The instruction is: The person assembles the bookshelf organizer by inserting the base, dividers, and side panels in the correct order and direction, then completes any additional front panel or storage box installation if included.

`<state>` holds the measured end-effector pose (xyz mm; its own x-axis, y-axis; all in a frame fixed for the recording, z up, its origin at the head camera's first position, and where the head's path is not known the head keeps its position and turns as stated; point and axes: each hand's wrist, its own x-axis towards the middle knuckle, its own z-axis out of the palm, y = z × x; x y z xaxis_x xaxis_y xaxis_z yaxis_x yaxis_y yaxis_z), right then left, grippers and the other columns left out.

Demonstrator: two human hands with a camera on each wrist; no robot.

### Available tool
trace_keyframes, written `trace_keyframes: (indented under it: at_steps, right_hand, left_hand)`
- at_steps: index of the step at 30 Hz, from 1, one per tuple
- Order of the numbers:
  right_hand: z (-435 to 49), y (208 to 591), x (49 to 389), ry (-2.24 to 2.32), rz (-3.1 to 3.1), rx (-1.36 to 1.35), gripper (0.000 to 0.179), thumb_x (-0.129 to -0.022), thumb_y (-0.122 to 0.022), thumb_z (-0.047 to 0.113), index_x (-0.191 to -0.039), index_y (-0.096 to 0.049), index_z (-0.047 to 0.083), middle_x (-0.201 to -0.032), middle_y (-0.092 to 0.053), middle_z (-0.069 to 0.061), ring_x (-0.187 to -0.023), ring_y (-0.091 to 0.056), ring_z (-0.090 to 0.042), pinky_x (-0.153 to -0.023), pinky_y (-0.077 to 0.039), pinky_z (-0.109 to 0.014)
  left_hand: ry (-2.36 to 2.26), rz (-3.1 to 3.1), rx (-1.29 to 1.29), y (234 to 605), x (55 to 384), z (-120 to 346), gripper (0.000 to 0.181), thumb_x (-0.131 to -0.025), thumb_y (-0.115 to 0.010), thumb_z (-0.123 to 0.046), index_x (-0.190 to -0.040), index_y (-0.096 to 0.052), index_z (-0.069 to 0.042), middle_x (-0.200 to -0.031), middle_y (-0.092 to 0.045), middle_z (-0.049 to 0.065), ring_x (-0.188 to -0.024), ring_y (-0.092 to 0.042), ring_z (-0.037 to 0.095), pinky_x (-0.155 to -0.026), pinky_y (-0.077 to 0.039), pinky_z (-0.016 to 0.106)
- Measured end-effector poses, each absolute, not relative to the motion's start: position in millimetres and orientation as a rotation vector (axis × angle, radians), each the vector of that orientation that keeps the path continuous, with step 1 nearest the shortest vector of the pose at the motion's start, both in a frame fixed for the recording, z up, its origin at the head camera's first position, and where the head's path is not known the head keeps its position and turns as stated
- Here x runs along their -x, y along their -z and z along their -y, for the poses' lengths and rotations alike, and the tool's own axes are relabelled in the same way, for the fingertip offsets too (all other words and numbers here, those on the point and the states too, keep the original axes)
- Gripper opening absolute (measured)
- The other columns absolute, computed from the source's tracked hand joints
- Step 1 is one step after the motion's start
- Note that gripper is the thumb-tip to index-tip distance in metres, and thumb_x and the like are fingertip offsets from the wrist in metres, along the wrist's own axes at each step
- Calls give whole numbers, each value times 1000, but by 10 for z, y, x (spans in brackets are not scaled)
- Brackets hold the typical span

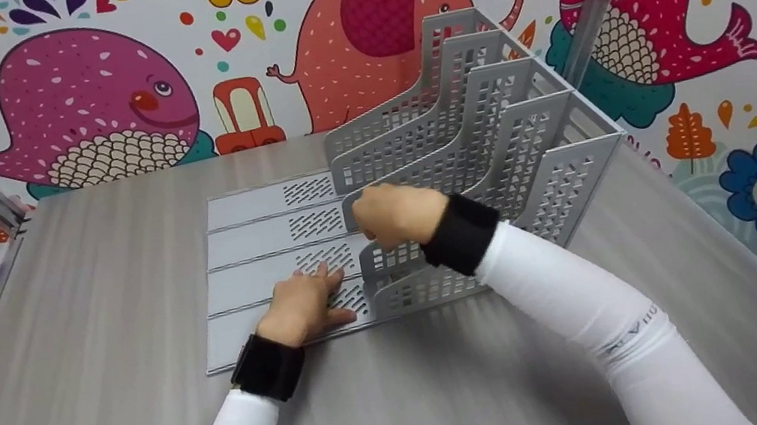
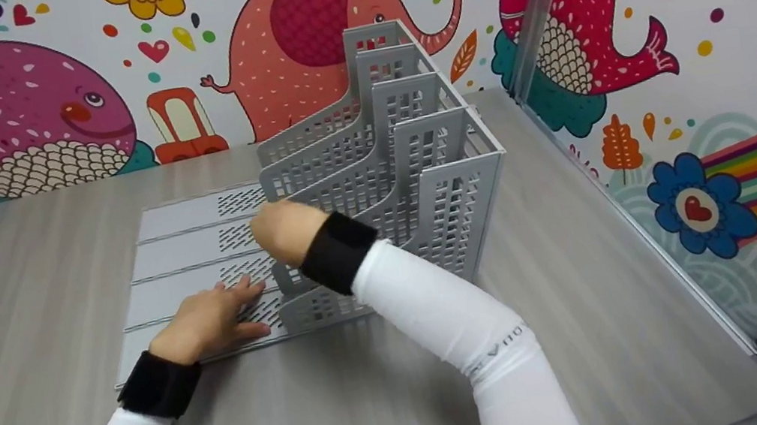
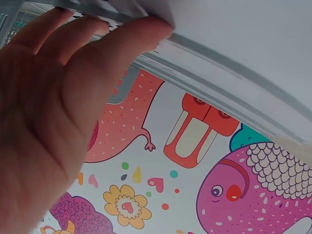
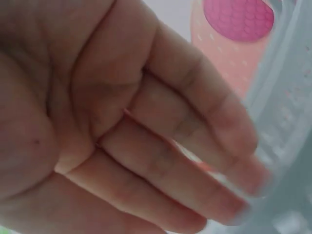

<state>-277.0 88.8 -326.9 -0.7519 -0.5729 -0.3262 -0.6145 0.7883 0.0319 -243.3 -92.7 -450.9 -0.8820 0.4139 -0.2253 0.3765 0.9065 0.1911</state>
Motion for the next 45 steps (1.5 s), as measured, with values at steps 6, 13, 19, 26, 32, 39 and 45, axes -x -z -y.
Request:
trace_keyframes:
  at_steps: [6,13,19,26,32,39,45]
  right_hand:
    - [-712,3458,2869,-313,-2719,784,15,-95,-61,5,-105,-72,-1,-115,-70,-19,-107,-68,-35,-92,-58,-44]
    - [-746,3474,2881,-283,-2782,841,17,-96,-56,0,-103,-71,-4,-111,-71,-23,-102,-70,-37,-86,-60,-45]
    - [-746,3499,2887,-341,-2816,897,16,-95,-57,-1,-102,-71,-5,-107,-73,-22,-101,-71,-36,-87,-60,-43]
    - [-726,3486,2890,-366,-2840,924,15,-94,-58,-2,-101,-71,-5,-104,-73,-22,-98,-72,-36,-85,-61,-43]
    - [-705,3517,2886,-342,-2847,910,15,-94,-58,-2,-99,-71,-5,-103,-73,-23,-97,-72,-37,-84,-61,-44]
    - [-672,3392,2955,-316,-2698,780,21,-96,-64,12,-111,-70,-2,-114,-71,-19,-104,-70,-33,-91,-59,-43]
    - [-725,3138,3197,-214,-2761,675,26,-92,-68,14,-115,-69,1,-112,-71,-16,-99,-68,-29,-92,-58,-42]
  left_hand:
    - [-176,-2828,-605,4497,2421,925,77,-87,-71,-52,-150,-47,-14,-156,-42,21,-135,-44,56,-103,-45,65]
    - [-167,-2843,-616,4501,2410,924,78,-85,-73,-52,-149,-48,-14,-154,-44,22,-134,-46,55,-101,-47,64]
    - [-178,-2832,-617,4519,2414,922,78,-86,-72,-53,-150,-48,-14,-156,-42,22,-135,-44,56,-103,-46,65]
    - [-167,-2848,-623,4517,2415,924,78,-86,-72,-52,-149,-49,-14,-155,-44,23,-134,-46,55,-102,-47,63]
    - [-174,-2843,-622,4518,2412,923,78,-86,-72,-51,-149,-49,-13,-155,-43,23,-134,-45,56,-102,-46,64]
    - [-140,-2881,-648,4517,2403,928,77,-84,-74,-50,-146,-52,-12,-151,-49,23,-129,-50,56,-95,-51,64]
    - [-136,-2877,-667,4533,2389,926,77,-84,-74,-50,-146,-52,-10,-151,-48,23,-129,-50,57,-95,-50,65]
